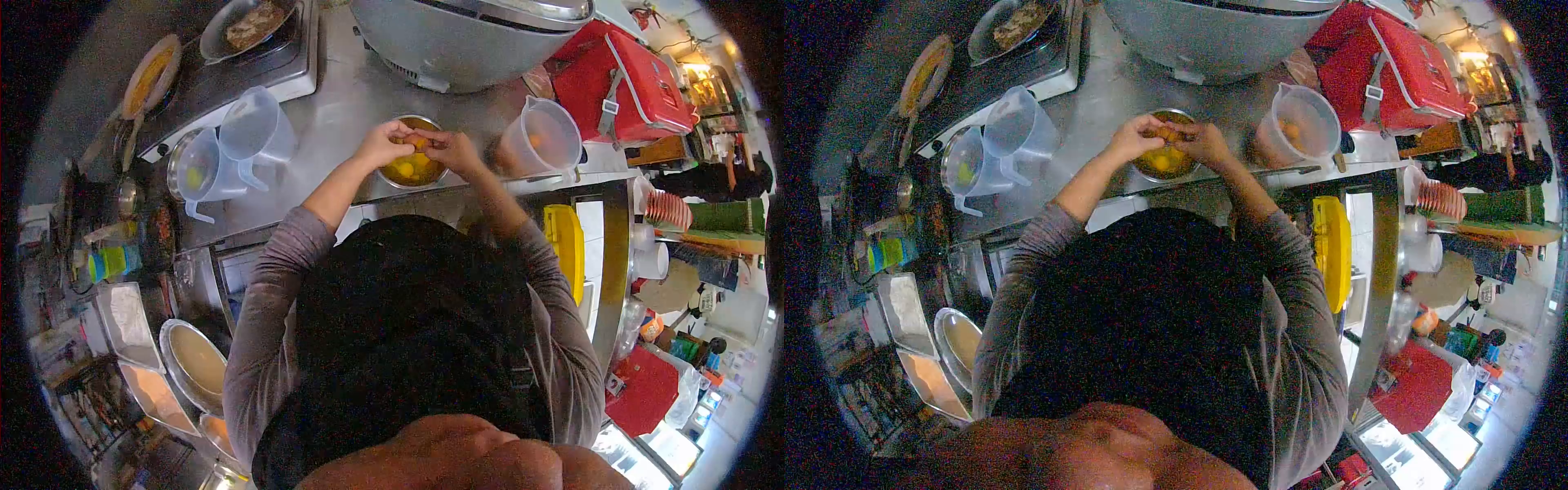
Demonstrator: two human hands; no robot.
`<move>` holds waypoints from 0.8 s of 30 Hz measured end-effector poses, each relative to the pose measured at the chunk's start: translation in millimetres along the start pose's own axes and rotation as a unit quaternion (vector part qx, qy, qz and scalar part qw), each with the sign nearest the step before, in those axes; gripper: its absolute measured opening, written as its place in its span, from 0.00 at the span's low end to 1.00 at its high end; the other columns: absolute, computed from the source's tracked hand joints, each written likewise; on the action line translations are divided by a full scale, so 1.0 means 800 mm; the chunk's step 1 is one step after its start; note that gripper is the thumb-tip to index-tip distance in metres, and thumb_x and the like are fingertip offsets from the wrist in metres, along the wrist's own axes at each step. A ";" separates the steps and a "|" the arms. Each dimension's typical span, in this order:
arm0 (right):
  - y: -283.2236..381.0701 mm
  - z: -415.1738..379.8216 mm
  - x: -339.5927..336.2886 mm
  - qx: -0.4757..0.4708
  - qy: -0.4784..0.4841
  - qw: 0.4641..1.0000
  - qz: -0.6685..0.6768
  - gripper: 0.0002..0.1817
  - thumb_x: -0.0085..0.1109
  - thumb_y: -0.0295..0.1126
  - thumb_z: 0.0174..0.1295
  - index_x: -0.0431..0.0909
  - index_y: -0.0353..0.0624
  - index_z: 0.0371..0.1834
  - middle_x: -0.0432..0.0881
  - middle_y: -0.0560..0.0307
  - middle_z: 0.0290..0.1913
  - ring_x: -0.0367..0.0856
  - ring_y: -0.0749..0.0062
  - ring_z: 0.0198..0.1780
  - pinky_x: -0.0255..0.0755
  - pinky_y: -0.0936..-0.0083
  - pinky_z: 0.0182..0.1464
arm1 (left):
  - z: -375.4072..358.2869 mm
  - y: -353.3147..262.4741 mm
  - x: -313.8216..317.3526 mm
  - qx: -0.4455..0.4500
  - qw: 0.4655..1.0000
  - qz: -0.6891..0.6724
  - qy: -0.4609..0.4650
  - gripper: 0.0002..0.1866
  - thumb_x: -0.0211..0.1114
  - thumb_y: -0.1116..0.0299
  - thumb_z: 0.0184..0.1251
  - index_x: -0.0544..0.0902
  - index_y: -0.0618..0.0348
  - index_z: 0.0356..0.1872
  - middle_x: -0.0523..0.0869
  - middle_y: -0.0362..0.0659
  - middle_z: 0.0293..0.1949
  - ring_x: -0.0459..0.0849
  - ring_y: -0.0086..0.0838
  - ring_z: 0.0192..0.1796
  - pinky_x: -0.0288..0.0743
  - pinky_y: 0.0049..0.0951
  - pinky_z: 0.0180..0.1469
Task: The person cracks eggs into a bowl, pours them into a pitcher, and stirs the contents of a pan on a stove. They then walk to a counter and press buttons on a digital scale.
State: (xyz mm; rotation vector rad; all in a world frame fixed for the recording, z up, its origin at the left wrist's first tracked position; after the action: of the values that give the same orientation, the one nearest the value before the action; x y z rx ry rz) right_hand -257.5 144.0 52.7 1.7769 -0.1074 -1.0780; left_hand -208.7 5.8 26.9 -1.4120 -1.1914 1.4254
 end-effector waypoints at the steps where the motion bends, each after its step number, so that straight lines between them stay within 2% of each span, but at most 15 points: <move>1: 0.000 0.000 0.000 0.002 0.003 1.000 -0.010 0.25 0.69 0.47 0.52 0.81 0.65 0.56 0.86 0.46 0.43 0.87 0.59 0.43 0.78 0.67 0.47 | 0.001 0.001 0.000 0.002 1.000 -0.002 0.006 0.18 0.74 0.67 0.49 0.81 0.61 0.42 0.86 0.42 0.41 0.83 0.27 0.45 0.75 0.29 0.51; 4: 0.006 -0.001 -0.003 0.005 0.004 1.000 0.013 0.25 0.70 0.45 0.51 0.81 0.66 0.56 0.85 0.47 0.46 0.86 0.60 0.43 0.78 0.68 0.48 | 0.001 -0.004 0.000 -0.001 1.000 0.004 0.020 0.18 0.74 0.67 0.49 0.81 0.60 0.42 0.86 0.42 0.41 0.83 0.28 0.46 0.75 0.29 0.51; 7: -0.007 0.003 0.005 0.013 0.029 0.998 0.058 0.25 0.70 0.44 0.51 0.80 0.67 0.57 0.86 0.48 0.45 0.86 0.63 0.41 0.78 0.68 0.47 | -0.001 -0.013 -0.003 -0.013 0.999 0.024 0.026 0.18 0.74 0.67 0.49 0.81 0.60 0.42 0.86 0.42 0.41 0.83 0.29 0.47 0.75 0.29 0.52; 10: -0.018 0.004 0.008 0.031 0.043 0.997 0.062 0.25 0.63 0.35 0.55 0.78 0.64 0.60 0.80 0.62 0.32 0.74 0.81 0.33 0.71 0.80 0.40 | -0.002 -0.015 -0.003 -0.004 1.000 0.015 0.027 0.19 0.73 0.67 0.49 0.81 0.60 0.43 0.86 0.43 0.41 0.83 0.30 0.48 0.74 0.30 0.53; 13: -0.010 0.005 0.006 0.013 0.055 0.998 0.018 0.26 0.63 0.35 0.55 0.78 0.64 0.61 0.82 0.59 0.34 0.75 0.79 0.34 0.71 0.79 0.42 | 0.000 -0.014 -0.004 0.006 0.999 0.003 0.038 0.19 0.73 0.67 0.49 0.81 0.60 0.44 0.86 0.43 0.42 0.82 0.30 0.49 0.74 0.30 0.54; 16: 0.009 0.000 -0.003 -0.016 0.079 0.997 -0.019 0.28 0.64 0.34 0.54 0.77 0.63 0.62 0.85 0.54 0.42 0.81 0.72 0.39 0.74 0.75 0.47 | -0.001 -0.021 -0.007 0.016 0.998 0.022 0.053 0.20 0.73 0.68 0.48 0.82 0.60 0.44 0.86 0.43 0.42 0.82 0.30 0.50 0.74 0.30 0.54; 19: 0.036 -0.002 -0.007 -0.216 0.032 0.973 -0.077 0.27 0.63 0.33 0.55 0.77 0.62 0.61 0.83 0.51 0.52 0.83 0.61 0.49 0.76 0.69 0.52 | -0.006 -0.036 -0.007 0.028 0.995 0.059 0.071 0.19 0.73 0.68 0.47 0.82 0.59 0.43 0.86 0.42 0.40 0.83 0.29 0.47 0.75 0.29 0.52; 22: 0.045 -0.007 -0.007 -0.211 0.049 0.967 -0.134 0.25 0.61 0.31 0.56 0.77 0.59 0.60 0.81 0.52 0.55 0.80 0.56 0.54 0.76 0.66 0.54 | -0.010 -0.049 -0.007 0.019 0.989 0.114 0.088 0.19 0.73 0.68 0.45 0.83 0.58 0.42 0.86 0.43 0.38 0.84 0.30 0.44 0.76 0.30 0.48; 24: 0.072 -0.016 -0.014 -0.244 0.041 0.954 -0.171 0.24 0.60 0.29 0.57 0.77 0.56 0.59 0.81 0.52 0.54 0.80 0.55 0.54 0.76 0.66 0.54 | -0.013 -0.058 -0.007 0.007 0.986 0.134 0.096 0.18 0.72 0.69 0.44 0.83 0.58 0.41 0.86 0.43 0.37 0.85 0.31 0.42 0.77 0.32 0.45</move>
State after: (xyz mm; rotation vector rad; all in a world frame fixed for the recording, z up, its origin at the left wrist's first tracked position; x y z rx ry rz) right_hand -232.6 130.8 106.0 1.4089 0.4971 -1.1501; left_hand -201.7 12.9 73.4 -1.7074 -0.8929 1.4350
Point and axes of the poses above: each hand's wrist, its own z-axis towards the middle knuckle, its own x-axis out of the palm, y = z × x, the point moved 10 cm from there along z, towards the middle knuckle
